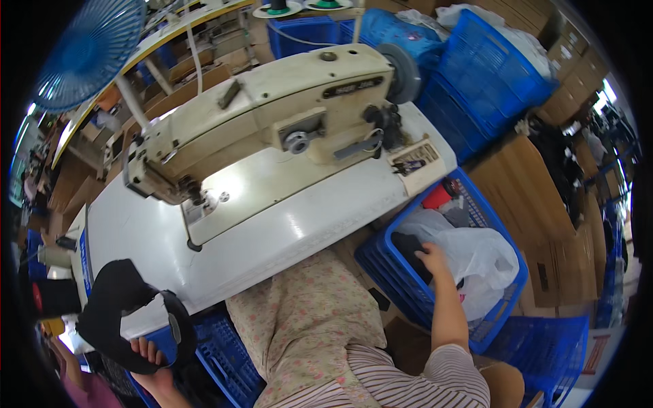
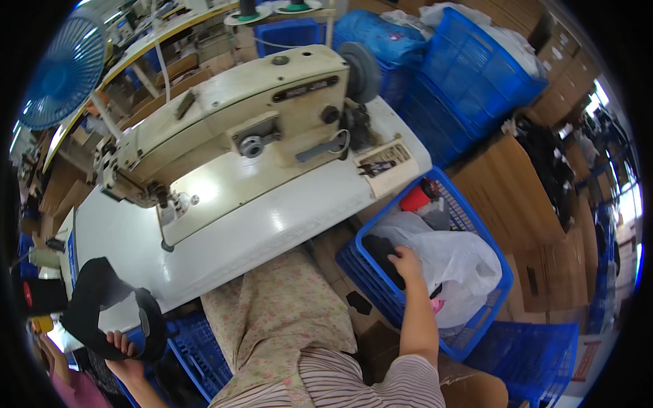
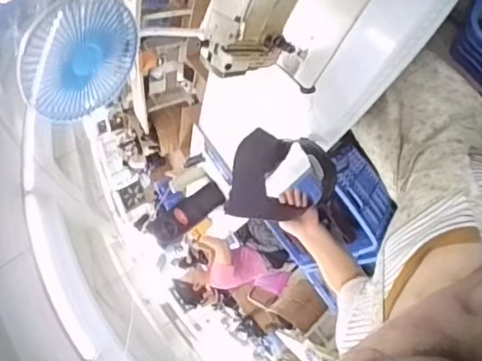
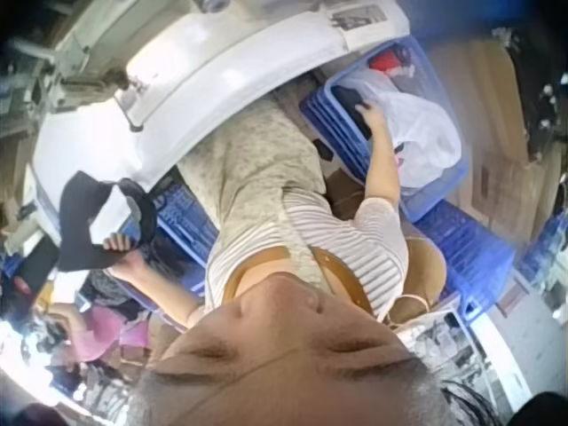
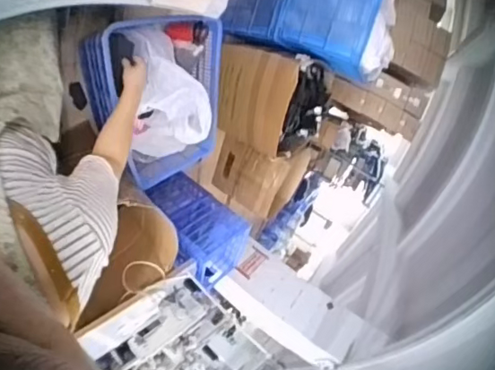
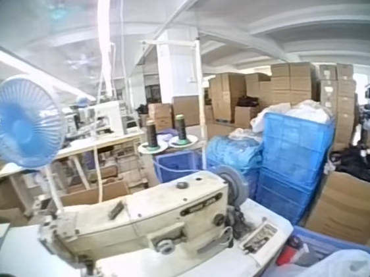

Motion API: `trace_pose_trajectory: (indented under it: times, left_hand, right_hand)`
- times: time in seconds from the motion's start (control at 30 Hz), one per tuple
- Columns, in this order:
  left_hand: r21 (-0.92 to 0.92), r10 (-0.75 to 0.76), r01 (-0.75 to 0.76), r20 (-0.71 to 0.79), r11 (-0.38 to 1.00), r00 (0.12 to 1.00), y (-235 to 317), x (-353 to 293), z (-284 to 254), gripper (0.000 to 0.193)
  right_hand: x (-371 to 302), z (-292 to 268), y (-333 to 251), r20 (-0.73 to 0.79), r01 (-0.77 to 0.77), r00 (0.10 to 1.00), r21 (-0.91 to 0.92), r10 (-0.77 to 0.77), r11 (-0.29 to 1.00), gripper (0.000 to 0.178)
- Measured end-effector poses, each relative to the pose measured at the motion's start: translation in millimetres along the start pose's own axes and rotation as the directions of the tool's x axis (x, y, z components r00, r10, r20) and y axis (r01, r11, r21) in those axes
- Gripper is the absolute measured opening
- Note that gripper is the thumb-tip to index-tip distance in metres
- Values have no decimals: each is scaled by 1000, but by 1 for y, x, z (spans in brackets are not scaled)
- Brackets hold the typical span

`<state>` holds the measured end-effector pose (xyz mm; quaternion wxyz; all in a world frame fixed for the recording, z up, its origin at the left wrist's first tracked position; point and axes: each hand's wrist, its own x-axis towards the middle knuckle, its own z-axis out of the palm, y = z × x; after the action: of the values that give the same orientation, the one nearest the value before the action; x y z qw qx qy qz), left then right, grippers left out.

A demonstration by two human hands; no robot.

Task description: The person aligns shoe pieces and stitches them together using a sewing machine, then trims the thread with a thread clipper. The person then places the sewn piece into a basket and repeats the sewing process on another set of pieces.

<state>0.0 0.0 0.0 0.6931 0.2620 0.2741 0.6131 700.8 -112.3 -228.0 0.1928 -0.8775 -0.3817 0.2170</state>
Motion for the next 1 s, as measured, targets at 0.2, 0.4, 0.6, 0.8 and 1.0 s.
trace_pose_trajectory:
  times: [0.2,0.4,0.6,0.8,1.0]
  left_hand:
    - [-101,-29,8,-211,995,977,-22,-7,64,20]
    - [-147,-178,144,-255,979,951,-58,-3,91,14]
    - [-198,-114,51,-322,979,940,-97,8,99,15]
    - [-88,-169,151,-262,985,950,-111,12,112,50]
    - [878,-320,290,-168,382,932,-14,18,98,23]
  right_hand:
    - [-28,-87,-118,93,198,960,440,-263,876,19]
    - [-93,-62,-326,110,627,53,770,-993,119,17]
    - [-138,-17,-411,124,482,-398,871,-909,-92,10]
    - [-136,4,-411,141,653,-225,757,-964,-42,13]
    - [-101,-1,-407,154,680,-260,730,-953,-67,20]
